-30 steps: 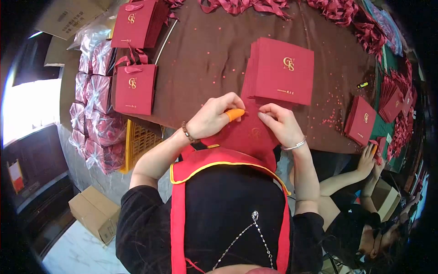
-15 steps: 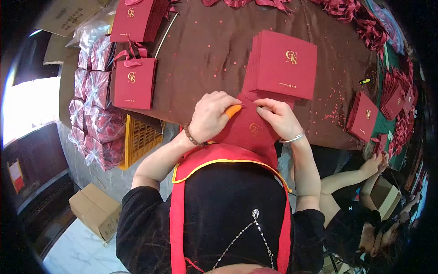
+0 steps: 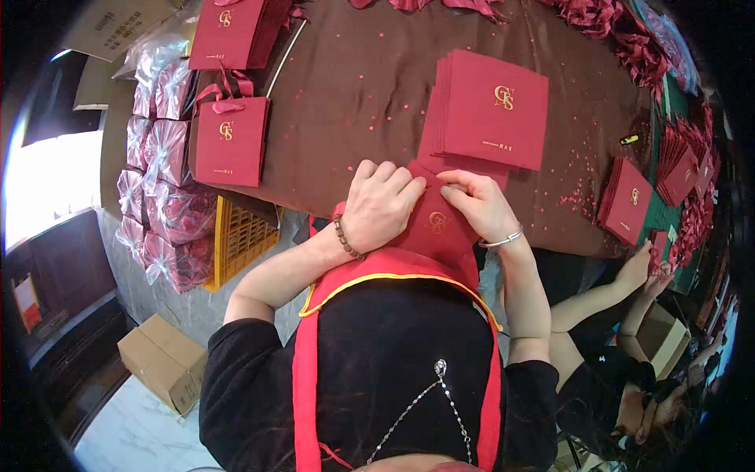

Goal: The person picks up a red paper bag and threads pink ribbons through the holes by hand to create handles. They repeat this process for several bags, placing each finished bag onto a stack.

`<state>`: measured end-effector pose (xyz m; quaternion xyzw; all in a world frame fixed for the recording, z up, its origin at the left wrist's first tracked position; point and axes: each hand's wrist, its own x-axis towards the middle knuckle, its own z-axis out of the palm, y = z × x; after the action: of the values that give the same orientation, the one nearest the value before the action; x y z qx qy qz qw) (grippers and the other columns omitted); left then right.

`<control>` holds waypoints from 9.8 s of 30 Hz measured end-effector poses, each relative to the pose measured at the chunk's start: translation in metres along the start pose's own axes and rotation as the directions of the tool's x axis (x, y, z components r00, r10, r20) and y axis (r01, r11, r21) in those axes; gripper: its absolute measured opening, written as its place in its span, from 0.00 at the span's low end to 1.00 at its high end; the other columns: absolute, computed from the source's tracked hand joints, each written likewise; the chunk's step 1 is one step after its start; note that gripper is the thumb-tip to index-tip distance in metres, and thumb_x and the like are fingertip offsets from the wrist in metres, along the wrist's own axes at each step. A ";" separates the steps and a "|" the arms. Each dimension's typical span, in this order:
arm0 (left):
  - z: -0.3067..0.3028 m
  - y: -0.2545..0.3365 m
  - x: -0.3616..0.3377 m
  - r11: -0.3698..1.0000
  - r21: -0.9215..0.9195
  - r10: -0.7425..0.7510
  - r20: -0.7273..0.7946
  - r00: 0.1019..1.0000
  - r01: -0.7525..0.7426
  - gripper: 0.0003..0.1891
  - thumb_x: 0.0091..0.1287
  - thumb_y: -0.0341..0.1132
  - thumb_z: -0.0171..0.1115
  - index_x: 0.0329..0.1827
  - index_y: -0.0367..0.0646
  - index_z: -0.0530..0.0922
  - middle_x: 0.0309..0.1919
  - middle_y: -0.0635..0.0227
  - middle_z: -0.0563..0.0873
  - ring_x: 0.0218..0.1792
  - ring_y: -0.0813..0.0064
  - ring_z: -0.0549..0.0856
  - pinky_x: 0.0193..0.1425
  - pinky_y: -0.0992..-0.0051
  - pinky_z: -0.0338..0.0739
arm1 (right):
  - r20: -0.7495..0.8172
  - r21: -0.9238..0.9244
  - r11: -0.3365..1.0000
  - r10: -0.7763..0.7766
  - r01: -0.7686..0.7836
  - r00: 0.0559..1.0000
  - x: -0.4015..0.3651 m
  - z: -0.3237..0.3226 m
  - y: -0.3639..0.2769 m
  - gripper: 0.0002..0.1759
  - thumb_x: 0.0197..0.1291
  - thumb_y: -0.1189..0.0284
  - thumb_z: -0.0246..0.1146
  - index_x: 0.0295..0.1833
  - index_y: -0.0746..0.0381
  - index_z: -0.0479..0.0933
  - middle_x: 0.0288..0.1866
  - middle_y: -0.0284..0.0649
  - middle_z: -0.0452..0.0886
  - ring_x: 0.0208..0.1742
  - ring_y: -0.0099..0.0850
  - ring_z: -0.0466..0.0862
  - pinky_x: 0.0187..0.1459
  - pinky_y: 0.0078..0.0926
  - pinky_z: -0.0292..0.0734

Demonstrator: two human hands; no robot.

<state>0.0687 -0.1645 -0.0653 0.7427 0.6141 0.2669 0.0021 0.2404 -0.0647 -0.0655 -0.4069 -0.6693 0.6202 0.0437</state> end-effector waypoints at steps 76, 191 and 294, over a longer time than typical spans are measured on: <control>0.003 -0.071 0.074 0.615 -0.581 0.585 0.790 0.184 0.534 0.08 0.60 0.30 0.60 0.36 0.32 0.78 0.34 0.63 0.77 0.40 0.71 0.76 0.46 0.73 0.69 | -0.020 -0.617 0.626 -0.619 0.477 0.785 -0.033 0.033 -0.036 0.09 0.50 0.67 0.68 0.37 0.57 0.80 0.23 0.35 0.77 0.27 0.32 0.77 0.37 0.28 0.67; -0.017 0.013 -0.013 0.994 -0.086 -0.049 0.230 0.972 0.071 0.07 0.53 0.40 0.66 0.30 0.50 0.78 0.25 0.75 0.80 0.35 0.74 0.77 0.46 0.65 0.60 | -0.084 0.254 0.967 0.055 -0.033 0.995 -0.040 0.027 0.011 0.15 0.63 0.75 0.58 0.54 0.67 0.70 0.24 0.30 0.71 0.21 0.17 0.77 0.24 0.16 0.74; -0.020 -0.018 0.019 -0.058 -0.665 -0.061 0.747 0.662 0.745 0.10 0.60 0.27 0.51 0.38 0.33 0.80 0.34 0.70 0.82 0.38 0.83 0.77 0.46 0.83 0.68 | -0.043 -0.680 0.346 -0.899 0.646 0.437 -0.020 0.011 -0.006 0.12 0.47 0.72 0.68 0.39 0.61 0.79 0.32 0.35 0.80 0.31 0.29 0.80 0.31 0.26 0.74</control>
<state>0.0462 -0.1489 -0.0470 0.3447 0.4505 0.3766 0.7324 0.2446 -0.0851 -0.0541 -0.1405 -0.9052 0.1845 0.3562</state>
